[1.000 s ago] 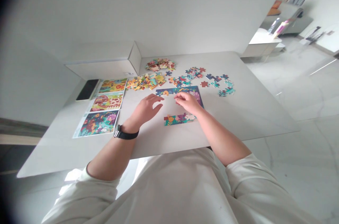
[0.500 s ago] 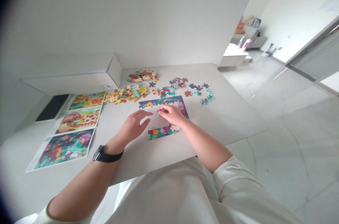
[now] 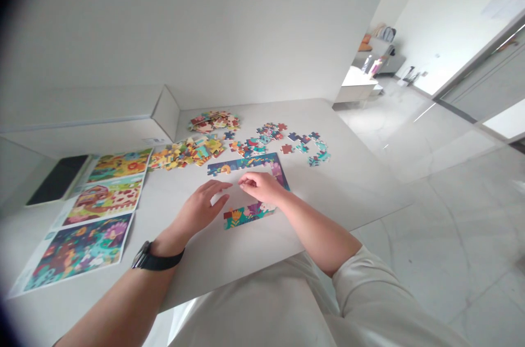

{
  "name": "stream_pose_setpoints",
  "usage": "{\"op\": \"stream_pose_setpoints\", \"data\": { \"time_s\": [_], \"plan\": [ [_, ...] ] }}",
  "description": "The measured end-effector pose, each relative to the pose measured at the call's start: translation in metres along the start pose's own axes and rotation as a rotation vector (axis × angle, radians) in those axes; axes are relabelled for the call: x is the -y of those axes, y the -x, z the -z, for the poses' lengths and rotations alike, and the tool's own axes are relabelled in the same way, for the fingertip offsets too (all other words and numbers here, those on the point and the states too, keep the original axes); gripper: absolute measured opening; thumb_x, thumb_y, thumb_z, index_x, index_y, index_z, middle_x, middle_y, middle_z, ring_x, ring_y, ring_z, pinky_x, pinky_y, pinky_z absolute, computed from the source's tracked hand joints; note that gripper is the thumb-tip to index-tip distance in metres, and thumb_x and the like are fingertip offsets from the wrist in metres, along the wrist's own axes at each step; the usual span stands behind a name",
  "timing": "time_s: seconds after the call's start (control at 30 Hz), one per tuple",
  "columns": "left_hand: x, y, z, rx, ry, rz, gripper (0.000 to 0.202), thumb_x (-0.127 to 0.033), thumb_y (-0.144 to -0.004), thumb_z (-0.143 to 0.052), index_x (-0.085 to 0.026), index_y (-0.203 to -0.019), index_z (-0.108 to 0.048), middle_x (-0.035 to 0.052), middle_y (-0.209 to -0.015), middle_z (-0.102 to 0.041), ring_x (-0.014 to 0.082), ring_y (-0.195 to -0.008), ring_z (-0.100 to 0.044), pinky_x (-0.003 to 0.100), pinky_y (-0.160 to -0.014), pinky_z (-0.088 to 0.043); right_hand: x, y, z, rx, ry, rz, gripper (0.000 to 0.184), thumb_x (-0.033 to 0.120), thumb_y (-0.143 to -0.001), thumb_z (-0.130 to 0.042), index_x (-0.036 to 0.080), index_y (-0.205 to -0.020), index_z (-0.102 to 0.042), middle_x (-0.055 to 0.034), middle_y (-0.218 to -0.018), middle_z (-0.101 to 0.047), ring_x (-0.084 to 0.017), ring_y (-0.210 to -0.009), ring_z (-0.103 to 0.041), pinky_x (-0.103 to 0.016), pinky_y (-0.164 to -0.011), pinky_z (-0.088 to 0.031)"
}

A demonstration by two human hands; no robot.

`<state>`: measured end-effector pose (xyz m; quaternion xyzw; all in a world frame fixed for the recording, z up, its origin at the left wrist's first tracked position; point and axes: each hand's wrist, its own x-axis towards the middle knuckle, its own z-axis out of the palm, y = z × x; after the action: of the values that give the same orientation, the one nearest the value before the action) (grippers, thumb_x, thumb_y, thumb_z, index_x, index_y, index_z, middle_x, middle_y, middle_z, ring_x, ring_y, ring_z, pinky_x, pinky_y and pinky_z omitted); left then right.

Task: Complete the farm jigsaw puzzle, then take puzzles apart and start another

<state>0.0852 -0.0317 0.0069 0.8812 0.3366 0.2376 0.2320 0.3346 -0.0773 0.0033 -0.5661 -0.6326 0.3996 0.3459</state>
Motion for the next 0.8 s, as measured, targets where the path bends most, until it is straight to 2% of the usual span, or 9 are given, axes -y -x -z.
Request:
{"op": "stream_pose_setpoints", "data": {
  "time_s": [0.17, 0.27, 0.5, 0.67, 0.8],
  "plan": [
    [-0.001, 0.002, 0.001, -0.002, 0.014, 0.070, 0.034, -0.033, -0.103, -0.055, -0.027, -0.132, -0.071, 0.0064, -0.118, -0.074, 0.0167, -0.077, -0.068, 0.033, -0.080, -0.059, 0.000, 0.001, -0.004, 0.041, 0.001, 0.007, 0.017, 0.036, -0.098, -0.070, 0.026, -0.109, -0.078, -0.0017, -0.093, -0.079, -0.019, -0.084, -0.073, -0.031, -0.078, -0.052],
    [-0.003, 0.002, 0.003, -0.021, 0.028, 0.100, 0.034, -0.034, -0.103, -0.055, -0.027, -0.133, -0.070, 0.0055, -0.118, -0.074, 0.0128, -0.066, -0.061, 0.030, -0.073, -0.056, -0.002, 0.001, -0.003, 0.042, -0.026, 0.003, 0.017, 0.037, -0.098, -0.069, 0.026, -0.109, -0.078, -0.0018, -0.094, -0.079, -0.019, -0.084, -0.072, -0.031, -0.078, -0.052],
    [-0.006, 0.002, 0.004, -0.062, 0.094, 0.114, 0.033, -0.037, -0.107, -0.051, -0.026, -0.129, -0.073, 0.0051, -0.114, -0.074, 0.0114, -0.061, -0.058, 0.028, -0.067, -0.053, 0.000, 0.000, 0.008, -0.040, -0.120, -0.003, 0.017, 0.035, -0.097, -0.068, 0.025, -0.108, -0.077, -0.0036, -0.096, -0.079, -0.020, -0.088, -0.074, -0.032, -0.082, -0.055],
    [-0.005, 0.002, 0.004, -0.051, 0.084, 0.098, 0.031, -0.035, -0.104, -0.055, -0.026, -0.129, -0.072, 0.0042, -0.111, -0.074, 0.0125, -0.064, -0.060, 0.029, -0.068, -0.054, 0.004, -0.003, 0.016, -0.041, -0.283, -0.005, 0.024, 0.044, -0.096, -0.067, 0.024, -0.107, -0.074, -0.0048, -0.095, -0.078, -0.020, -0.085, -0.072, -0.033, -0.078, -0.056],
    [-0.001, 0.002, 0.008, -0.095, 0.059, 0.107, 0.031, -0.035, -0.104, -0.055, -0.026, -0.129, -0.071, 0.0047, -0.113, -0.074, 0.0129, -0.066, -0.061, 0.029, -0.070, -0.055, 0.008, -0.008, 0.039, -0.227, -0.270, 0.034, 0.029, 0.047, -0.093, -0.068, 0.026, -0.113, -0.072, -0.0052, -0.098, -0.077, -0.021, -0.091, -0.073, -0.034, -0.083, -0.057]
  ]
}}
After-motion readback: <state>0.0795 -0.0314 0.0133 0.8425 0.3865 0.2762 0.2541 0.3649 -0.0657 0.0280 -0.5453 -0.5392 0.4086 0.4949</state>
